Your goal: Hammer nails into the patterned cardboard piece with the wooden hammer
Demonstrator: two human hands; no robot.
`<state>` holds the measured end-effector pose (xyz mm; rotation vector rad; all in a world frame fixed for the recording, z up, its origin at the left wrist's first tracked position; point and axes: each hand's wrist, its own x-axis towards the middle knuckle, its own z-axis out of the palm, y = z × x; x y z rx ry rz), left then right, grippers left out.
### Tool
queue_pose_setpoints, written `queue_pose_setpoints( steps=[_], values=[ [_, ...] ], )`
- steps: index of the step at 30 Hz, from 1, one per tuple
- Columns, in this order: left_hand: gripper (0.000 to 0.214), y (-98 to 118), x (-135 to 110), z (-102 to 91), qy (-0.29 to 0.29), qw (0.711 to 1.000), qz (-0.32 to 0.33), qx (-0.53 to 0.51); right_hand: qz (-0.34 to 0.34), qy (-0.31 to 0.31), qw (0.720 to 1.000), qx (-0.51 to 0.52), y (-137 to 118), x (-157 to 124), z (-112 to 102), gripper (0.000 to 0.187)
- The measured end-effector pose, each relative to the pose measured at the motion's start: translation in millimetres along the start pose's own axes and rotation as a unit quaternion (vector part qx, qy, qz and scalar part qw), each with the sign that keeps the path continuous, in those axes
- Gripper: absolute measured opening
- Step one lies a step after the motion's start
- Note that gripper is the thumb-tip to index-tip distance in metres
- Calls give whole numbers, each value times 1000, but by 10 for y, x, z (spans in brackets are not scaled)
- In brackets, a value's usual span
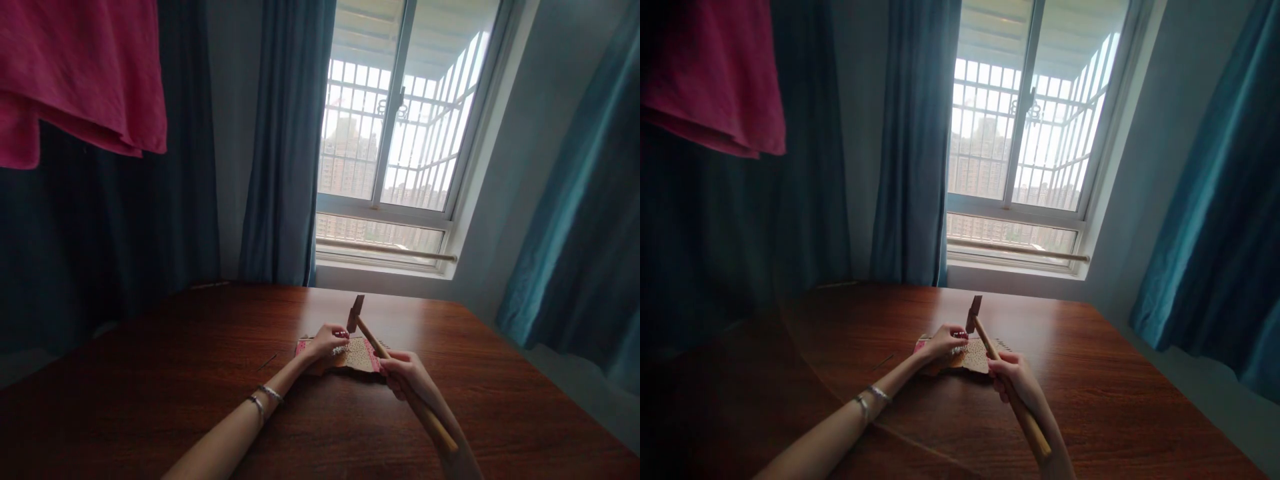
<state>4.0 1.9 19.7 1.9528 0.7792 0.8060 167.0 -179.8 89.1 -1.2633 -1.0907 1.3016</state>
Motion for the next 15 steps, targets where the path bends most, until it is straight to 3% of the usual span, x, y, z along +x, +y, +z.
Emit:
queue_pose_setpoints(
  steps=[15],
  values=[
    [23, -18, 1, -1, -9, 1000, -2, 17, -23, -10, 1000, 17, 27, 20, -12, 24]
  ],
)
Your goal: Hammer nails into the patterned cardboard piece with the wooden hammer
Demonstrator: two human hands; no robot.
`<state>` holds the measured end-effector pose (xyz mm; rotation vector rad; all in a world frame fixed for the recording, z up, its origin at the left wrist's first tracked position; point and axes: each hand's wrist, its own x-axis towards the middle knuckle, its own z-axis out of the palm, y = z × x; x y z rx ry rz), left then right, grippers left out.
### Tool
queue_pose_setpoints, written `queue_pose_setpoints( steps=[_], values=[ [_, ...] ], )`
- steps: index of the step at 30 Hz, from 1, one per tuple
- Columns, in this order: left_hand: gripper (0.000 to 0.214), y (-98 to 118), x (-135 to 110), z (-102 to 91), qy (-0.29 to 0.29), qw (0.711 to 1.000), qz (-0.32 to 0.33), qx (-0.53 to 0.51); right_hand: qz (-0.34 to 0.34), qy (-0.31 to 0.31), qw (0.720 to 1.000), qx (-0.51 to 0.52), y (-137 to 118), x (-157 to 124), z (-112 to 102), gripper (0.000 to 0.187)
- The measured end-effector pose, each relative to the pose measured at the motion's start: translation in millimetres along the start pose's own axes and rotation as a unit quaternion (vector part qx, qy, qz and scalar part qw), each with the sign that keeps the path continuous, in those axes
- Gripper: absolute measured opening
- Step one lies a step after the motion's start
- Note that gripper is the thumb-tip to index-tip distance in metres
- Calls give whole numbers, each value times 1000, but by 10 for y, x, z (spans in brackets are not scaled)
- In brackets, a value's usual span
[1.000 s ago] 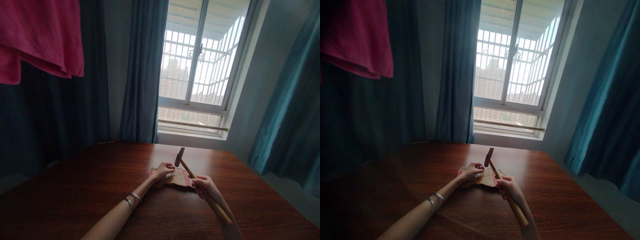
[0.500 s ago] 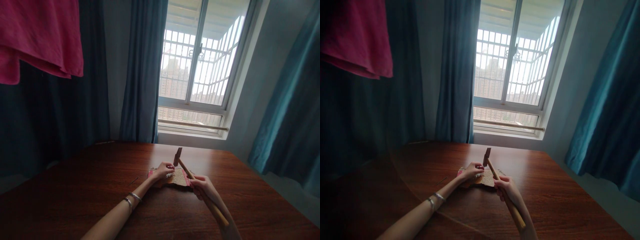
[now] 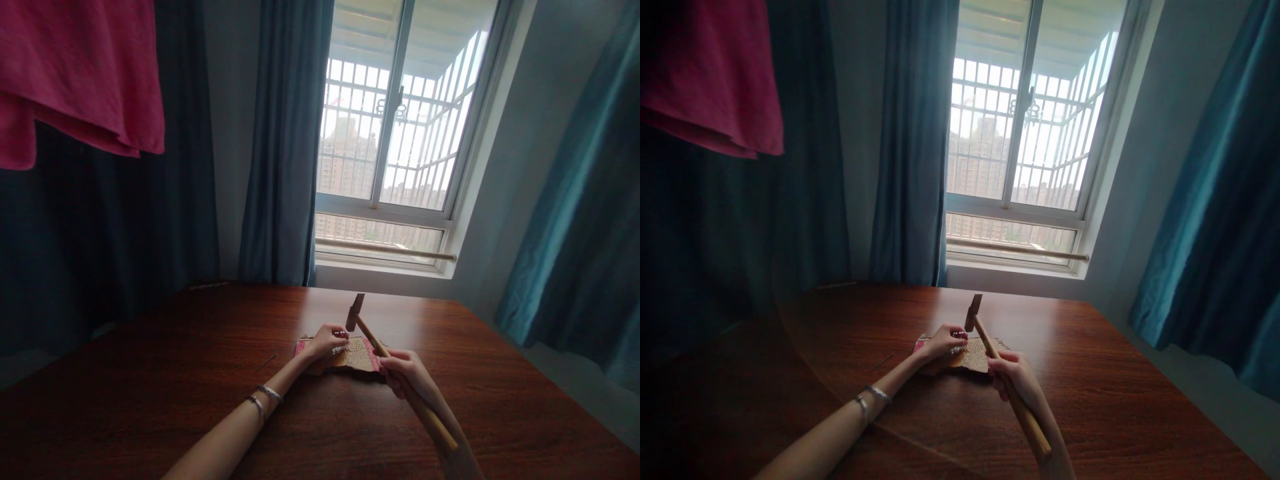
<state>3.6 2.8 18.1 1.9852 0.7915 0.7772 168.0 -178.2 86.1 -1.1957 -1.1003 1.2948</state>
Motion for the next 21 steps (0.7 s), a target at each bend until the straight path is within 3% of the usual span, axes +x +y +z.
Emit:
queue_pose_setpoints(
  steps=[5, 21],
  values=[
    [22, -69, 31, 14, -6, 1000, 2, 4, 29, 10, 999, -12, -52, -34, 50, 24],
    [24, -25, 8, 12, -11, 1000, -8, 5, 22, 12, 1000, -15, -57, -31, 65, 26]
  ],
)
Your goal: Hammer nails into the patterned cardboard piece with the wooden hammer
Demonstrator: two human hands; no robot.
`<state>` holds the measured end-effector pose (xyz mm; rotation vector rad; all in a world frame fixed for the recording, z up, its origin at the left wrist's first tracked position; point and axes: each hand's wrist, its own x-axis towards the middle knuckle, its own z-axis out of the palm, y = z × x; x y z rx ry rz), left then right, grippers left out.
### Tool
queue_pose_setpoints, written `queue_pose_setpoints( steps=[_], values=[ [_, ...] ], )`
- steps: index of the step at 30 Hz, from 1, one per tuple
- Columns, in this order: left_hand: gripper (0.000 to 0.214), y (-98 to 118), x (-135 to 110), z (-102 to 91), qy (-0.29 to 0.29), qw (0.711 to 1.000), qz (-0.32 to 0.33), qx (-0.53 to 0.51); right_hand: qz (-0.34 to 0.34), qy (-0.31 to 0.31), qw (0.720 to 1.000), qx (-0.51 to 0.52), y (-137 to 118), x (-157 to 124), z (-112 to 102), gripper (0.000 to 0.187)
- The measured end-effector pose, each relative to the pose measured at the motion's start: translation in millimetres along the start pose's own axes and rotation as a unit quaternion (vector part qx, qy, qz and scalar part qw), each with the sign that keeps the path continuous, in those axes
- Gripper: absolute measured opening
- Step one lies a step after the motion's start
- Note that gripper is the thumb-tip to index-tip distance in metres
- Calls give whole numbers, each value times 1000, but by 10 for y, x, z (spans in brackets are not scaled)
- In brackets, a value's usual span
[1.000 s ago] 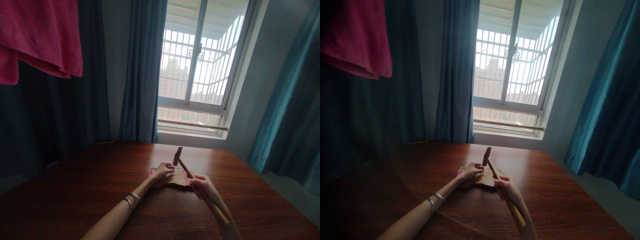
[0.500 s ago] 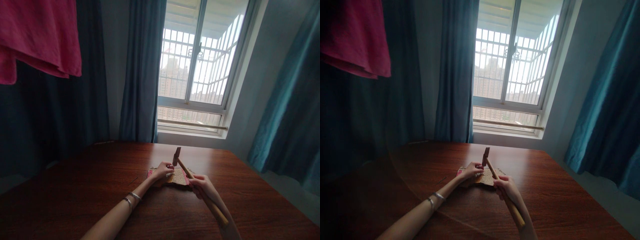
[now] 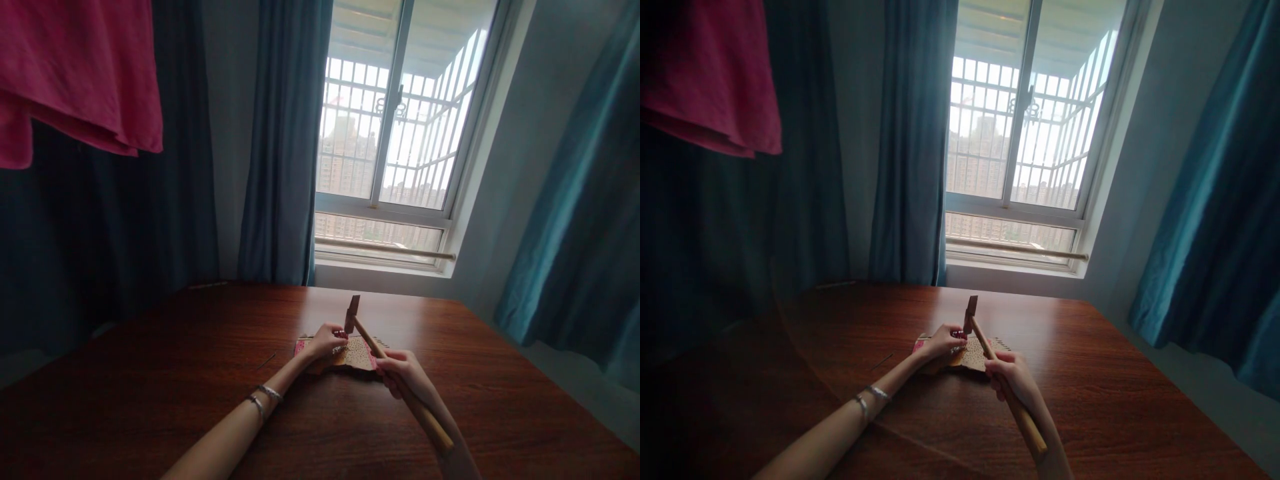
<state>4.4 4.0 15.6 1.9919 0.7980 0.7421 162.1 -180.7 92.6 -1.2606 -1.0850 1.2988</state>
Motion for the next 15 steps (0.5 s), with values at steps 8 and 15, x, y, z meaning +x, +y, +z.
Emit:
queue_pose_setpoints(
  steps=[8, 15],
  values=[
    [28, -63, 26, 19, 5, 1000, 5, -9, -17, -12, 1000, -13, 21, 3, -1, 22],
    [26, -91, 42, 23, 9, 1000, 6, 13, -17, -2, 1000, -14, 54, 36, -25, 20]
  ],
)
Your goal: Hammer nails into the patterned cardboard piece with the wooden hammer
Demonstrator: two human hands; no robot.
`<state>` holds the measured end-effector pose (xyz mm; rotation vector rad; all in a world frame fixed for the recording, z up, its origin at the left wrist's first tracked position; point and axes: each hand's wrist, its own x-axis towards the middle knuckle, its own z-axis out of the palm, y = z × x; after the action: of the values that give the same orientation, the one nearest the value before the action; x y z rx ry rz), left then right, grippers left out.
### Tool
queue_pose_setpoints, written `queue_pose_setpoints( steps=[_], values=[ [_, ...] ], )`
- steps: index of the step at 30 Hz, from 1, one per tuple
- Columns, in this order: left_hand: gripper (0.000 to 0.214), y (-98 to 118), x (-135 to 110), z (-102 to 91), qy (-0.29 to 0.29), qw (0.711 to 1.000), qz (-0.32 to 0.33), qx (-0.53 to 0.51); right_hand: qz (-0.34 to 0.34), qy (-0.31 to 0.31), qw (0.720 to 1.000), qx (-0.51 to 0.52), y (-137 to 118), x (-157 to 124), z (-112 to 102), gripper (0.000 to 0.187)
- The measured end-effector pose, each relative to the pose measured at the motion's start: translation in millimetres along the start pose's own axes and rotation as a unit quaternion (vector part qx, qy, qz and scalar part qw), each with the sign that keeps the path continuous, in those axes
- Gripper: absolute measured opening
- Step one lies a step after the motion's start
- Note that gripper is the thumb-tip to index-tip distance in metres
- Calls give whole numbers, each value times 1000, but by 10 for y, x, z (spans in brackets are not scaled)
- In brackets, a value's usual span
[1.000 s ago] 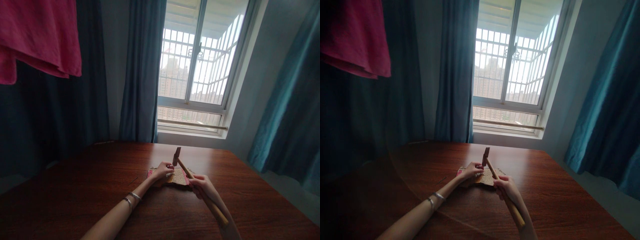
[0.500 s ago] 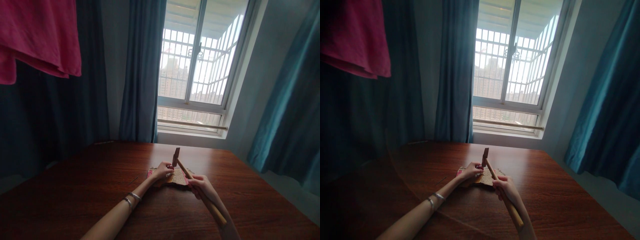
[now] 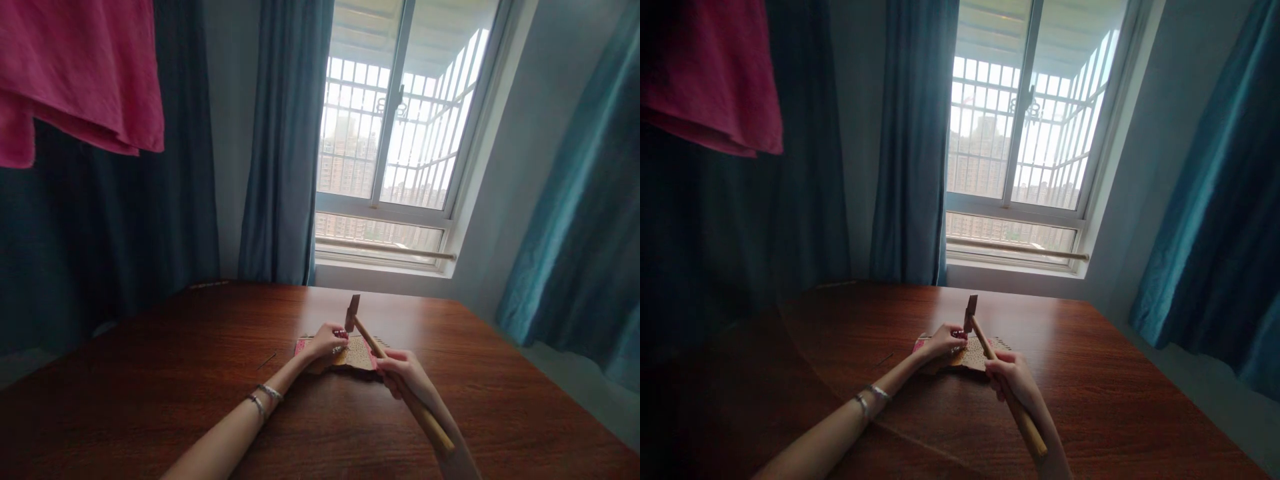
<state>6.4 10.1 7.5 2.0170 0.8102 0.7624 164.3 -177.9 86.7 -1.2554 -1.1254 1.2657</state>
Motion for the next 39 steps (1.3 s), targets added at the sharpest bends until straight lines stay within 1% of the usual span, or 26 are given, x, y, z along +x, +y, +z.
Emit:
queue_pose_setpoints(
  steps=[4, 9, 14, 18, 23, 26, 32, 35, 39],
  values=[
    [24, 26, -8, -8, -4, 1000, -1, 0, 2, -2, 1000, 9, 14, -2, -14, 20],
    [23, 63, -26, -9, 2, 1000, -8, 1, 2, 0, 1000, 6, -32, -29, 5, 23],
    [22, 88, -39, -14, 0, 1000, 3, 1, -12, 4, 1000, 3, -45, -30, 7, 25],
    [23, 78, -37, -20, 0, 1000, -4, -4, -2, 7, 1000, -1, -25, -19, -4, 26],
    [23, 47, -26, -19, -1, 1000, 10, -11, -1, 5, 1000, 8, -35, -22, -5, 24],
    [23, 55, -29, -18, -4, 1000, 4, -16, 9, 6, 1000, 5, -40, -19, -8, 25],
    [24, 107, -51, -31, 2, 1000, -2, 12, -8, 0, 1000, 11, -35, -15, -12, 24],
    [24, 90, -44, -31, 4, 1000, -4, 9, 0, -1, 1000, 7, -56, -29, -2, 24],
    [23, 36, -26, -25, -5, 1000, 14, -1, -1, 6, 1000, 10, -70, -39, 9, 25]
  ],
)
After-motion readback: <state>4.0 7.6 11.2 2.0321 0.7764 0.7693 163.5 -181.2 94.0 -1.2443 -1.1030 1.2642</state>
